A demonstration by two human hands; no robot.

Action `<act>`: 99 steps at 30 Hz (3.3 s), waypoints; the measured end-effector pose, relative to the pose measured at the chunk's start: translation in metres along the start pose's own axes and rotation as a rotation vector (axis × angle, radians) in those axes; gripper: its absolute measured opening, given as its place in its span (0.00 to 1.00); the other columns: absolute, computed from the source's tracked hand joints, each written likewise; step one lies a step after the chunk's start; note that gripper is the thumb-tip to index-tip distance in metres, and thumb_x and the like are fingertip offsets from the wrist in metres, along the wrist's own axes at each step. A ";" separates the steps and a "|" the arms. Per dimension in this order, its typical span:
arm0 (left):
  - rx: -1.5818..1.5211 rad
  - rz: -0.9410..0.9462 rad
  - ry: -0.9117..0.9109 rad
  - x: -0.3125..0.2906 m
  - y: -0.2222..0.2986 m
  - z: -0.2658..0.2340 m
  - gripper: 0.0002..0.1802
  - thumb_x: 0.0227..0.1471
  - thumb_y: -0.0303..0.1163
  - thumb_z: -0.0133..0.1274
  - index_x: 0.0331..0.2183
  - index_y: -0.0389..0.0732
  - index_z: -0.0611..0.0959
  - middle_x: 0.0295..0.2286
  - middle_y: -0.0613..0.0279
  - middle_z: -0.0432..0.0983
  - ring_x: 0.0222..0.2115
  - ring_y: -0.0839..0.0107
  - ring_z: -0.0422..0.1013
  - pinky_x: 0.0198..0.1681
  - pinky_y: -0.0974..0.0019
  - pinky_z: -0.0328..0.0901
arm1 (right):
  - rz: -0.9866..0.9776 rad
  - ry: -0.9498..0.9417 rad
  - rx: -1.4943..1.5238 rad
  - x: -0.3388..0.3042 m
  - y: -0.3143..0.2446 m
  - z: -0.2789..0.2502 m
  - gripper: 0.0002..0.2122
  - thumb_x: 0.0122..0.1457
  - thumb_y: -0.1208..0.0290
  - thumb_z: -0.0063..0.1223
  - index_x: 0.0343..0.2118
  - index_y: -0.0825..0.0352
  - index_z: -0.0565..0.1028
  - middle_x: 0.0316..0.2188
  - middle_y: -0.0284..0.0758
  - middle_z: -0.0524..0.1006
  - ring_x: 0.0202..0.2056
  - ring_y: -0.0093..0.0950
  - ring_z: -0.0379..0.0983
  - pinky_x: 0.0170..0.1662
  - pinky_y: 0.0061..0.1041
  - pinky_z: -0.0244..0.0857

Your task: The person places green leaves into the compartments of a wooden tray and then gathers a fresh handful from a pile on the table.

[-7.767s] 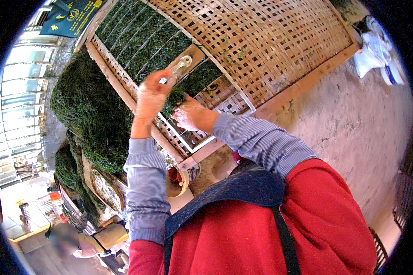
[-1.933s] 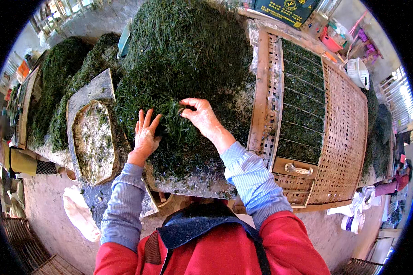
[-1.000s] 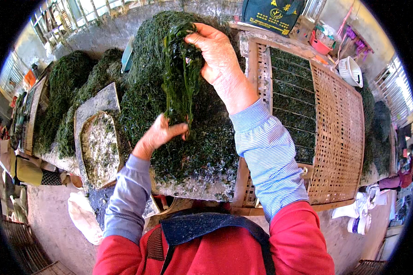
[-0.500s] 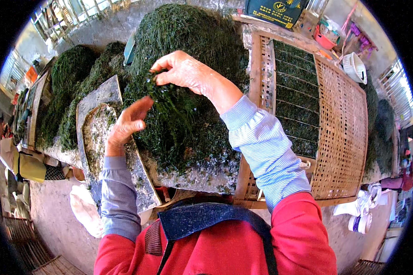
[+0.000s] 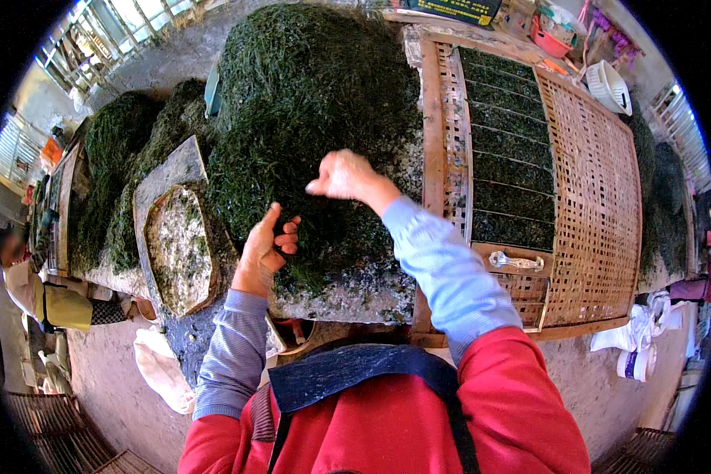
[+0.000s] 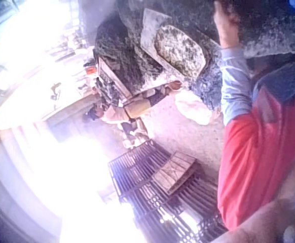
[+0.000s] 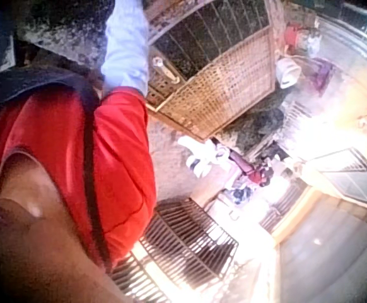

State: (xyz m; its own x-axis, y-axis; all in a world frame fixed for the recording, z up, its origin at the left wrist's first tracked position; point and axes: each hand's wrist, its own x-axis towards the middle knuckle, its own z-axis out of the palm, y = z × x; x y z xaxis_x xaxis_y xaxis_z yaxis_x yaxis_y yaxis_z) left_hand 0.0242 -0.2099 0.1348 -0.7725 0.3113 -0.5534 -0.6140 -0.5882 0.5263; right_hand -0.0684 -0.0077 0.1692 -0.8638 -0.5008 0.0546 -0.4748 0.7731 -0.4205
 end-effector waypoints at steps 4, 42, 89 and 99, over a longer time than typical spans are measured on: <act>-0.094 0.059 -0.089 -0.015 0.022 0.027 0.26 0.58 0.48 0.39 0.37 0.30 0.71 0.17 0.68 0.64 0.11 0.82 0.50 0.12 0.78 0.47 | -0.337 -0.203 0.558 -0.047 -0.052 0.025 0.27 0.42 0.49 0.61 0.38 0.68 0.74 0.34 0.41 0.77 0.39 0.29 0.73 0.43 0.26 0.65; 0.224 0.247 -0.161 -0.050 0.063 0.044 0.17 0.54 0.31 0.47 0.43 0.32 0.72 0.32 0.58 0.74 0.26 0.74 0.69 0.28 0.72 0.67 | -0.332 0.272 0.223 -0.094 -0.098 -0.028 0.05 0.46 0.75 0.46 0.23 0.71 0.69 0.16 0.46 0.73 0.20 0.42 0.74 0.24 0.39 0.68; 0.241 0.670 -0.463 -0.190 0.169 0.108 0.24 0.60 0.37 0.37 0.50 0.27 0.61 0.23 0.65 0.62 0.11 0.83 0.48 0.08 0.78 0.45 | 0.043 -0.106 1.201 -0.023 -0.024 0.132 0.08 0.59 0.74 0.41 0.30 0.74 0.69 0.17 0.40 0.71 0.15 0.30 0.73 0.14 0.28 0.62; 0.233 0.191 0.143 -0.065 -0.005 0.029 0.31 0.55 0.57 0.36 0.45 0.39 0.70 0.28 0.65 0.73 0.19 0.74 0.65 0.21 0.71 0.62 | -0.318 0.080 0.111 -0.043 -0.115 -0.002 0.07 0.43 0.73 0.49 0.22 0.70 0.76 0.17 0.41 0.75 0.22 0.36 0.76 0.24 0.34 0.71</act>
State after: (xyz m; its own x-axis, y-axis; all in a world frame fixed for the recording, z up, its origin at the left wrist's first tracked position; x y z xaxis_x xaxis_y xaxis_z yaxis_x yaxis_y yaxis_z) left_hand 0.0730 -0.2054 0.1874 -0.8568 0.0938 -0.5071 -0.4935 -0.4342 0.7536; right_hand 0.0230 -0.0746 0.2169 -0.6881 -0.6745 0.2676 -0.7049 0.5338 -0.4671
